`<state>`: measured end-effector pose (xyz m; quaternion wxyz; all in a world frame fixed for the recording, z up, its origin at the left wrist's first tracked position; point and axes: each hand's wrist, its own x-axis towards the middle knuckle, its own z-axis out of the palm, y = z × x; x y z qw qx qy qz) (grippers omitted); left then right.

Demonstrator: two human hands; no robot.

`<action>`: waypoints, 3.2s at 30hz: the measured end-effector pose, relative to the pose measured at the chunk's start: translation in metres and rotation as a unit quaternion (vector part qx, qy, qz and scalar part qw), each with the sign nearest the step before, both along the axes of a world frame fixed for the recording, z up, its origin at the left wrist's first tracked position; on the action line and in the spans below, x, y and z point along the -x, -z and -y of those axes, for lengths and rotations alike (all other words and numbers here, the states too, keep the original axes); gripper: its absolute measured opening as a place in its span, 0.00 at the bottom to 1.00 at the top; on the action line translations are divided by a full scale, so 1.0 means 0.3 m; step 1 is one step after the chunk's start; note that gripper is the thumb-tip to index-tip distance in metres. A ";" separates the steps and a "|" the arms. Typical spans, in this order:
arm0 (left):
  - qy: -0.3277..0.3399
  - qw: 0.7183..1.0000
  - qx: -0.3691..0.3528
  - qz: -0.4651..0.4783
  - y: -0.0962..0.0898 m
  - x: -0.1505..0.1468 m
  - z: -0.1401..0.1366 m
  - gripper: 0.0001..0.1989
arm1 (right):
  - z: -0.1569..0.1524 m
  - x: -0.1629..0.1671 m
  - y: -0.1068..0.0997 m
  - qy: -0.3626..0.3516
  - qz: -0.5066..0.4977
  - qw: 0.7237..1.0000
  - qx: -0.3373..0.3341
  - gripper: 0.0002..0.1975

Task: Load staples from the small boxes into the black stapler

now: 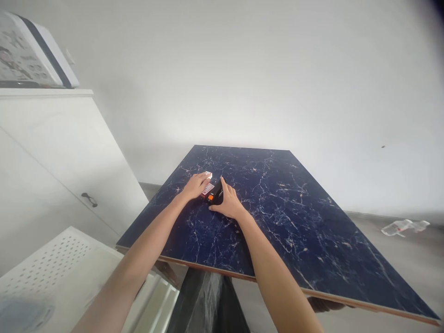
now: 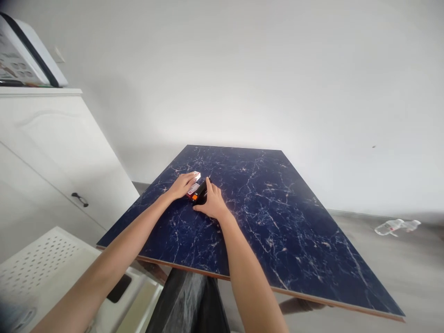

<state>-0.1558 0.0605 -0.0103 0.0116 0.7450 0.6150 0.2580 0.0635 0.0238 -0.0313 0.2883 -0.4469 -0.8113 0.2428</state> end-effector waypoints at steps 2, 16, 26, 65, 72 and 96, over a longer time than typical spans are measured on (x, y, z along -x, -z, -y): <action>0.061 0.998 0.015 -0.015 0.003 -0.002 0.000 0.21 | 0.000 -0.002 -0.003 0.007 0.000 1.000 -0.004 0.66; -0.011 1.000 -0.001 0.026 -0.035 -0.010 0.185 0.18 | 0.017 -0.001 -0.020 0.005 0.021 1.000 0.000 0.62; -0.021 0.997 0.078 -0.009 -0.028 0.012 0.356 0.08 | -0.014 -0.026 -0.013 -0.008 0.031 0.999 -0.030 0.64; -0.010 1.000 -0.005 0.021 -0.005 -0.153 0.140 0.26 | -0.026 -0.375 -0.093 -0.043 -0.076 0.993 0.079 0.25; 0.093 0.988 0.084 0.089 0.009 -0.181 -0.026 0.26 | -0.051 -0.417 -0.106 -0.026 -0.031 0.996 0.080 0.23; 0.128 0.923 0.356 -0.070 -0.203 -0.103 0.141 0.32 | -0.026 -0.395 -0.109 0.001 -0.047 0.995 0.086 0.19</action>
